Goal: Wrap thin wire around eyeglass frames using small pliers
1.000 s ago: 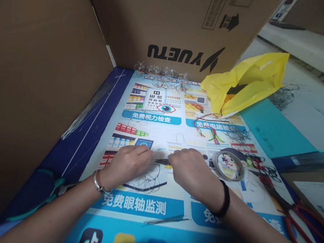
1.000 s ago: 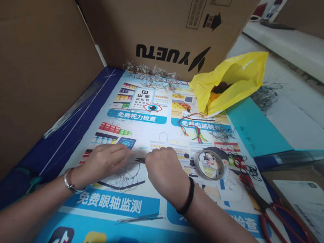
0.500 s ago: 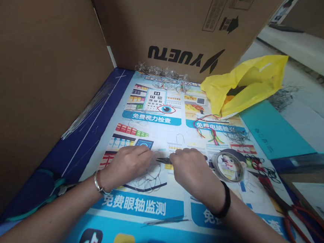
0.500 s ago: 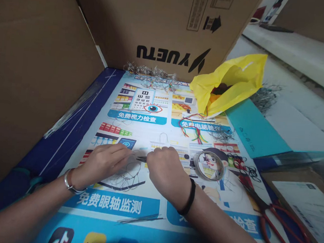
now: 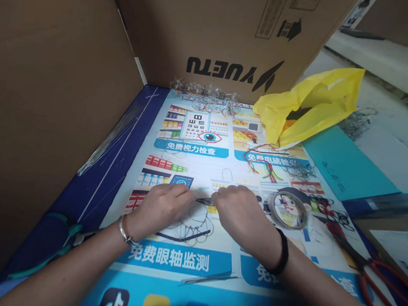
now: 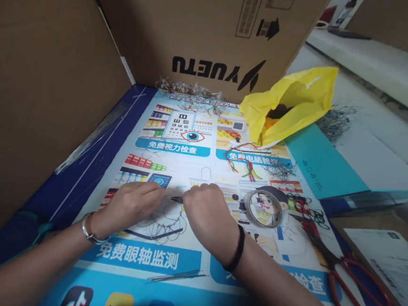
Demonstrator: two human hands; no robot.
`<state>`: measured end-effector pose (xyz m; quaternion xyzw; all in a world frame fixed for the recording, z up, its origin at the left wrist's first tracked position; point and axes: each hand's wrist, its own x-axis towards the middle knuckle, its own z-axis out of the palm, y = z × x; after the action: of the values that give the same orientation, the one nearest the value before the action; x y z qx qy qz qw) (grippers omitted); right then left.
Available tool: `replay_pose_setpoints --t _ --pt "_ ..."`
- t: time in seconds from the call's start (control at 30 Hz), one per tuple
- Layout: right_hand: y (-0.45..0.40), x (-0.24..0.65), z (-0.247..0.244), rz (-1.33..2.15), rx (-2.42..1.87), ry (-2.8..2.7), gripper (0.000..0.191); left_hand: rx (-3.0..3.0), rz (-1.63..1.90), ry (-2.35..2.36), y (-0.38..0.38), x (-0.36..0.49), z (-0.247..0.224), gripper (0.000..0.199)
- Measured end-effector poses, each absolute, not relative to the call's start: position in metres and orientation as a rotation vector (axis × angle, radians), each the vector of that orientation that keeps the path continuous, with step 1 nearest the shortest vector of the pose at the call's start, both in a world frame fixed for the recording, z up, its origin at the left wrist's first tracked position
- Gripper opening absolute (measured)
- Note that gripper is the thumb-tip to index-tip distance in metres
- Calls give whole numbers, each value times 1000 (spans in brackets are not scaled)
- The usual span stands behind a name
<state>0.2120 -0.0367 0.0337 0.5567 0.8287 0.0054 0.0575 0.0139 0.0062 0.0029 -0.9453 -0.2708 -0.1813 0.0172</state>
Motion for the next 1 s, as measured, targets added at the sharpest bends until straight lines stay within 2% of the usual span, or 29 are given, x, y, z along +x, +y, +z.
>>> replay_pose_setpoints --t 0.33,0.57,0.8,1.0 --pt "-36 210 32 34 1674 2519 19 -2876 -404 -816 5 14 3 12" --pt "-36 210 33 23 1679 2515 18 -2916 -334 -775 5 15 7 25" --pt "-37 214 25 14 1683 2546 18 -2894 -405 -898 7 12 -1 19" --pt "-37 217 21 7 1701 2594 17 -2919 -493 -874 9 9 -7 22"
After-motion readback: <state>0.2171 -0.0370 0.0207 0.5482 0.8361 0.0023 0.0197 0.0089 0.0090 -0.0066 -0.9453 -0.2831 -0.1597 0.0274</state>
